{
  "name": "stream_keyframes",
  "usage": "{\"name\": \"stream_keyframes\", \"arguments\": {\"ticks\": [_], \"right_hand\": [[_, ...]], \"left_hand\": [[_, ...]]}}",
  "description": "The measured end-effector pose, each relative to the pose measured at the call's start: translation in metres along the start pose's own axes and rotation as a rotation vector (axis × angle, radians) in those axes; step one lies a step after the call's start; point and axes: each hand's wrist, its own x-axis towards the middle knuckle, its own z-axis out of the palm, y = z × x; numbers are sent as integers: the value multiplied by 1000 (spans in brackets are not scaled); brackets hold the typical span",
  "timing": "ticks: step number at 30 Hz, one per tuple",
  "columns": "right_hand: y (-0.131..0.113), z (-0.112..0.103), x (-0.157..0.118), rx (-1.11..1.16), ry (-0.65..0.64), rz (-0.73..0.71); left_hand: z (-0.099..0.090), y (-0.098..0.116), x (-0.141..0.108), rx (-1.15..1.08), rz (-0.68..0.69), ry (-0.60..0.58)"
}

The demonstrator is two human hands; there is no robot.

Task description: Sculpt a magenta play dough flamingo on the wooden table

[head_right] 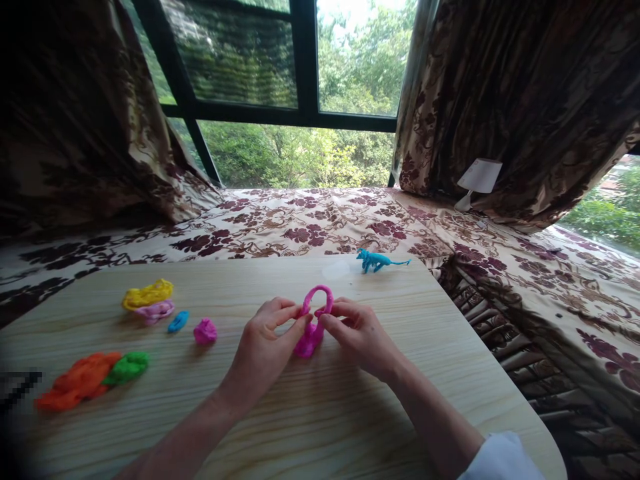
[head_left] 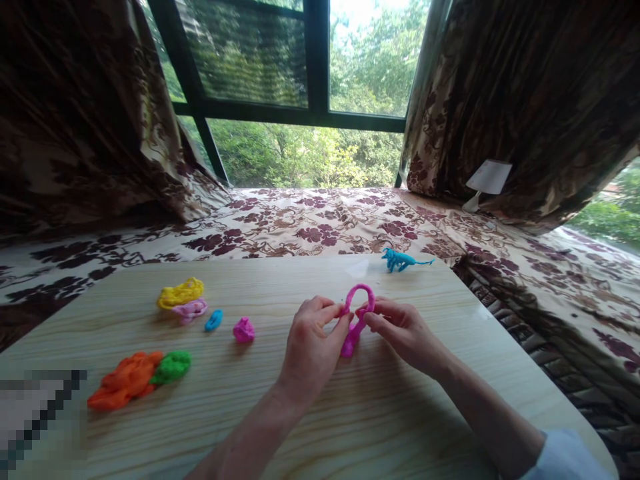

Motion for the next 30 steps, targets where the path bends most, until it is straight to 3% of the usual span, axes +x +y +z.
{"name": "stream_keyframes", "arguments": {"ticks": [8,14,19,30], "right_hand": [[3,-5,3,115,63,104],[2,-3,2,242,70,131],[2,-2,1,266,64,138],[3,-2,1,236,63,163]], "left_hand": [[-3,0,0,39,12,-9],[-13,11,-1,49,35,151],[-8,16,-9,91,94,38],[0,13,-14,186,177,-27]]}}
